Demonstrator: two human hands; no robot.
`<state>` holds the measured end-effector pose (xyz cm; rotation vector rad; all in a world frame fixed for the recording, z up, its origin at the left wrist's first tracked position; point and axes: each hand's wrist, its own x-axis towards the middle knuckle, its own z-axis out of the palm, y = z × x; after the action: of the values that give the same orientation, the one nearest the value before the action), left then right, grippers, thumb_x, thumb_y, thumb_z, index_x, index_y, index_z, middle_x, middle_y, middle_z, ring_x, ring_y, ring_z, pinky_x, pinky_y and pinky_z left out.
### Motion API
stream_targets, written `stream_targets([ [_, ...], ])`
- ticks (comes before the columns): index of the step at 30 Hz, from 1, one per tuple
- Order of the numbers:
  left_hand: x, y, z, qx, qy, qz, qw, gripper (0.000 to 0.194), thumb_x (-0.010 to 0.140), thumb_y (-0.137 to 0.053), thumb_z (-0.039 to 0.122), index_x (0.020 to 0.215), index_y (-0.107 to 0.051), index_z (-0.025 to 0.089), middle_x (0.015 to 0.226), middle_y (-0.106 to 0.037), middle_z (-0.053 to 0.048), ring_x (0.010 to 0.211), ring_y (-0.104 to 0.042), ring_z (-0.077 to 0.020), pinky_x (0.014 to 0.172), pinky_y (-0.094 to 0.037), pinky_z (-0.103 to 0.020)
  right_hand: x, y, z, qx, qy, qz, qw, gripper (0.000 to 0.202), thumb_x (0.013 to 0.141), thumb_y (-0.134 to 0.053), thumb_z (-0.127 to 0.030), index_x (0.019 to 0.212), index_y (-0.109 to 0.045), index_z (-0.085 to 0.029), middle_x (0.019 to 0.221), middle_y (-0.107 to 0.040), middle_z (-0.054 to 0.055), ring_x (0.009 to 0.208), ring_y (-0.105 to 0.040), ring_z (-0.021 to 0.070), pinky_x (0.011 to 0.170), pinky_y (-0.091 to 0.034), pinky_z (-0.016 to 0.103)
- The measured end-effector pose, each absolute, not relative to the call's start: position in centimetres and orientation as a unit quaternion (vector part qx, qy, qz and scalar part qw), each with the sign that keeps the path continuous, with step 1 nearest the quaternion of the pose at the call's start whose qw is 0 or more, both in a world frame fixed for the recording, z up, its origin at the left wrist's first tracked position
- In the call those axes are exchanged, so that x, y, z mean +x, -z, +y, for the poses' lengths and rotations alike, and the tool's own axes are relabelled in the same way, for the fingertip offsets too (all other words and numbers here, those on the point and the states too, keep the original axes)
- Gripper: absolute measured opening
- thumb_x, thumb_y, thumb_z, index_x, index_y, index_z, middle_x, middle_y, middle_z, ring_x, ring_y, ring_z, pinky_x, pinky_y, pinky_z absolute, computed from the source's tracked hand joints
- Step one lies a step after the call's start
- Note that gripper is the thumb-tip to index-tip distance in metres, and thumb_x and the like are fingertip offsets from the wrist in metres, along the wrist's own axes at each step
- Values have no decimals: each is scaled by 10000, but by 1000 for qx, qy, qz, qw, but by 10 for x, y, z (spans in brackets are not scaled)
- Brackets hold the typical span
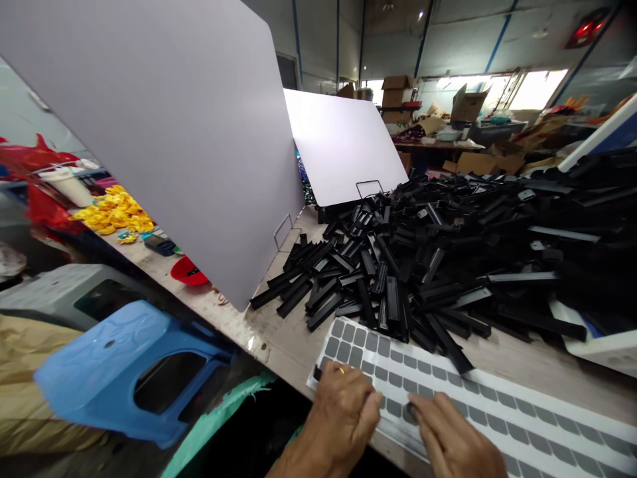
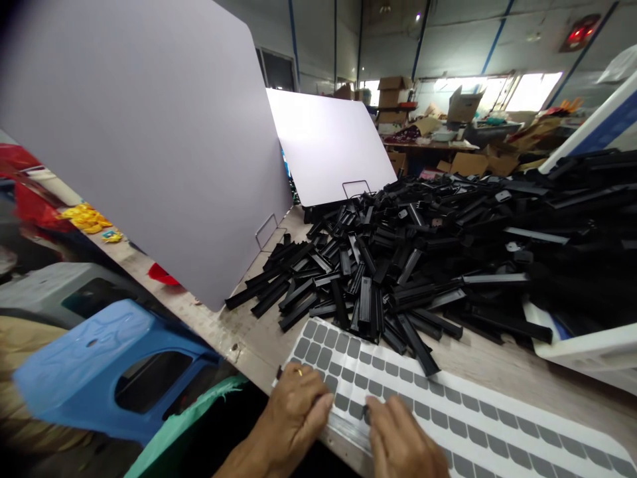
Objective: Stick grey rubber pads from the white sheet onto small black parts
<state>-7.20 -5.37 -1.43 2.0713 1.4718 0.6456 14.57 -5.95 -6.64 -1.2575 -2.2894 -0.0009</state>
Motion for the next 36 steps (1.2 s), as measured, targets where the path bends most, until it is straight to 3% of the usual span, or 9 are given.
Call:
stream_targets([
  [4, -74, 24, -39, 776, -192, 571, 187, 274, 985, -376, 223, 785, -558, 176, 796, -613, -31, 787, -564, -197, 877, -334, -415, 153, 70, -29, -587, 6, -788, 185, 309, 1025, -357, -272, 983, -661, -237, 899, -738, 17, 704, -742, 142, 517, -546, 196],
  [7, -64, 37, -28, 805, -163, 547, 163, 164, 952, -437, 213, 986, -596, 192, 880, -633, -47, 851, -577, -226, 902, -362, -423, 138, 71, -7, -621, 9, -769, 151, 218, 1007, -392, -223, 900, -581, -234, 860, -706, 18, 691, -716, 178, 541, -510, 259],
  [10, -52, 53, -19, 828, -114, 535, 123, 319, 940, -456, 246, 1242, -552, 205, 958, -655, -90, 896, -597, -277, 942, -370, -497, 119, 71, 10, -624, 21, -770, 130, 206, 990, -403, -179, 836, -528, -235, 795, -659, 16, 657, -690, 199, 549, -448, 288],
  [12, -48, 62, -15, 836, -90, 534, 95, 367, 942, -447, 251, 1295, -536, 203, 969, -661, -111, 930, -606, -305, 964, -361, -539, 109, 72, 16, -621, 23, -775, 118, 202, 982, -407, -153, 830, -518, -230, 790, -641, 20, 678, -686, 199, 570, -421, 287],
  [29, -51, 71, -13, 858, -97, 502, 58, 378, 956, -437, 249, 1315, -505, 154, 1018, -642, -118, 1001, -598, -308, 1062, -326, -572, 104, 65, 34, -628, -124, -754, 148, 169, 921, -451, -211, 808, -576, -220, 854, -682, 32, 702, -655, 179, 603, -364, 278],
  [36, -53, 51, -16, 854, -92, 502, 102, 184, 941, -471, 254, 1041, -599, 167, 896, -641, -78, 903, -600, -253, 1058, -347, -532, 121, 54, 42, -617, -280, -693, 247, 310, 886, -461, -418, 659, -537, -220, 560, -536, -37, 547, -524, 136, 534, -399, 225],
])
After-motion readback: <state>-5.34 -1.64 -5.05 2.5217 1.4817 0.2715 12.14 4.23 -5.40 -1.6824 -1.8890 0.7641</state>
